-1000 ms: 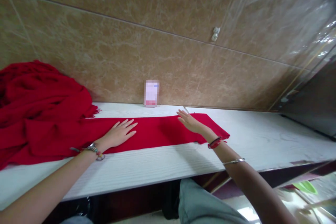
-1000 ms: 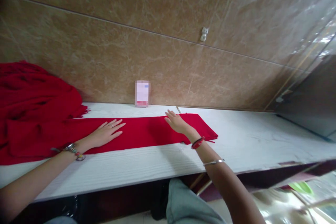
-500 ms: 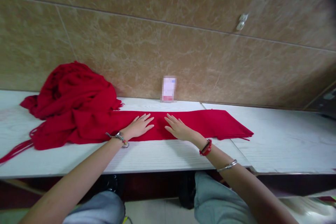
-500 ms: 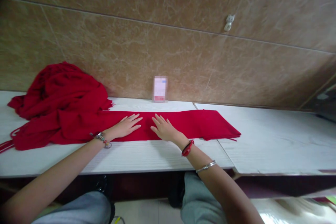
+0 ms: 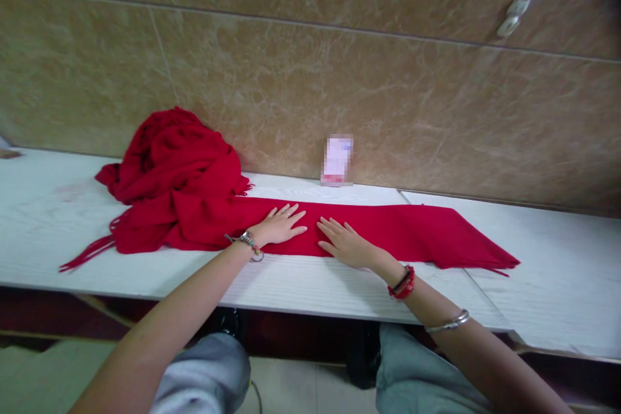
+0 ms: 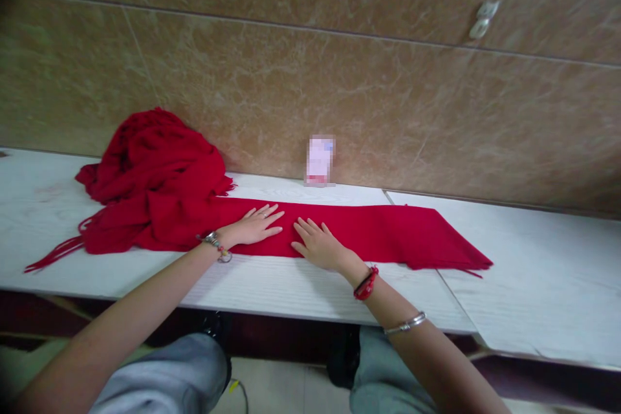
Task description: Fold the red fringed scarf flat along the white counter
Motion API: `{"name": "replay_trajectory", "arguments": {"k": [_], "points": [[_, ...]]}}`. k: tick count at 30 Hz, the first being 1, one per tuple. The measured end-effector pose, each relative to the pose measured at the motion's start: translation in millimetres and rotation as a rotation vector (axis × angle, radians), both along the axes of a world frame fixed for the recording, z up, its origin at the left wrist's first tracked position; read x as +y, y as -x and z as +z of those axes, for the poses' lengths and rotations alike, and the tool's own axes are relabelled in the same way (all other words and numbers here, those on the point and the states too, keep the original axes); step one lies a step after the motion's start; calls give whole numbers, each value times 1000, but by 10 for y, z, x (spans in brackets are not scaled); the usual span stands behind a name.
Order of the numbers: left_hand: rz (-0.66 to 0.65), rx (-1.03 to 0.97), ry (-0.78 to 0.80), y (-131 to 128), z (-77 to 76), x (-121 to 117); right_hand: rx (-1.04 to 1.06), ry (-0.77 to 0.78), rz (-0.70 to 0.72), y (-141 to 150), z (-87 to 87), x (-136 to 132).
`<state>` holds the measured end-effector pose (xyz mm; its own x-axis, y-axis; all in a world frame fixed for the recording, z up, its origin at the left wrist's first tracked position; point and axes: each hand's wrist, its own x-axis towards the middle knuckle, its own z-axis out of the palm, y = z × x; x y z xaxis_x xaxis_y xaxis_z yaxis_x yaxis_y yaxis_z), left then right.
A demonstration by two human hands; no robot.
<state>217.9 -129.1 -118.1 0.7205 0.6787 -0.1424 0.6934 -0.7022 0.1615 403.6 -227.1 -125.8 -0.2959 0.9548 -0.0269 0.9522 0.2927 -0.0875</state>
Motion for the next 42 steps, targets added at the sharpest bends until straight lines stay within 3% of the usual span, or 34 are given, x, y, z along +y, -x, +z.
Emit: {"name": "replay_trajectory", "arguments": {"k": [5, 9, 13, 16, 20, 24, 27, 29, 32, 34, 36, 42], "points": [[12, 29, 51, 121, 74, 4, 58, 110, -63, 176, 139, 117], [86, 80, -3, 486, 203, 88, 96, 84, -6, 373, 187, 237], [285, -5, -275, 1118, 409, 239, 138, 88, 103, 559, 266, 394], [523, -56, -471, 1598, 528, 330, 150, 42, 120, 767, 338, 515], [696, -47, -462, 2017, 485, 392, 151, -73, 159, 1078, 247, 626], [647, -156, -271, 2246, 355, 415, 117, -114, 213, 1199, -31, 665], [604, -204, -159, 2415, 378, 403, 122, -157, 235, 1178, -162, 665], [596, -267, -136, 2524, 449, 373, 132, -170, 227, 1161, -187, 662], [528, -559, -87, 2633, 545, 308, 130, -175, 221, 1154, -191, 666], [482, -725, 26, 2662, 558, 279, 133, -180, 221, 1156, -198, 675], [471, -747, 96, 2679, 528, 284, 141, -189, 223, 1158, -208, 680], [478, -340, -310, 2772, 488, 389, 147, -180, 223, 1175, -172, 655]]}}
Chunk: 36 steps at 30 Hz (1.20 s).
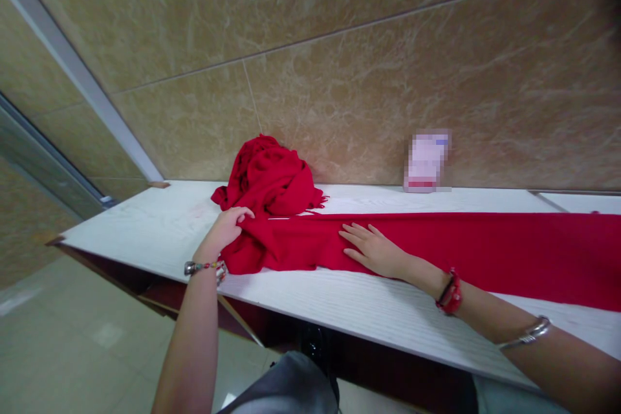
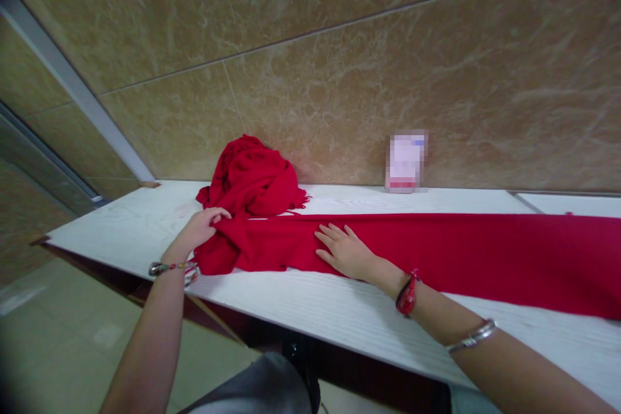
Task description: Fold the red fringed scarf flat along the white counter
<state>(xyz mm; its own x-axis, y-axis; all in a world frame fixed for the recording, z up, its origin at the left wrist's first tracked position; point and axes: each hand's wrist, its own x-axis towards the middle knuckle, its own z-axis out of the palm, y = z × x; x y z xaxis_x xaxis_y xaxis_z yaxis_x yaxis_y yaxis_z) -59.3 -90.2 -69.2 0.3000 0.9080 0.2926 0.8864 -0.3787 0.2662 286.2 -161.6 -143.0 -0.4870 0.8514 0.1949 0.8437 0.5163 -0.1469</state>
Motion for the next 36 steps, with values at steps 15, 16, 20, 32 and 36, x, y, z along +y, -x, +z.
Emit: {"name": "replay_trajectory", "arguments": {"k": [15, 16, 20, 32, 36], "points": [[-36, -31, 427, -233, 10, -60, 18, 0, 2, 8, 30, -24], [-1, 3, 412, -218, -8, -42, 18, 1, 3, 8, 34, -25], [22, 76, 332, -184, -49, -40, 9, 5, 2, 8, 48, -29], [405, -449, -127, 41, 7, 165, -10, -3, 4, 9, 62, -33], [617, -527, -284, 242, -119, 192, -11, -6, 2, 11, 62, -34]]}}
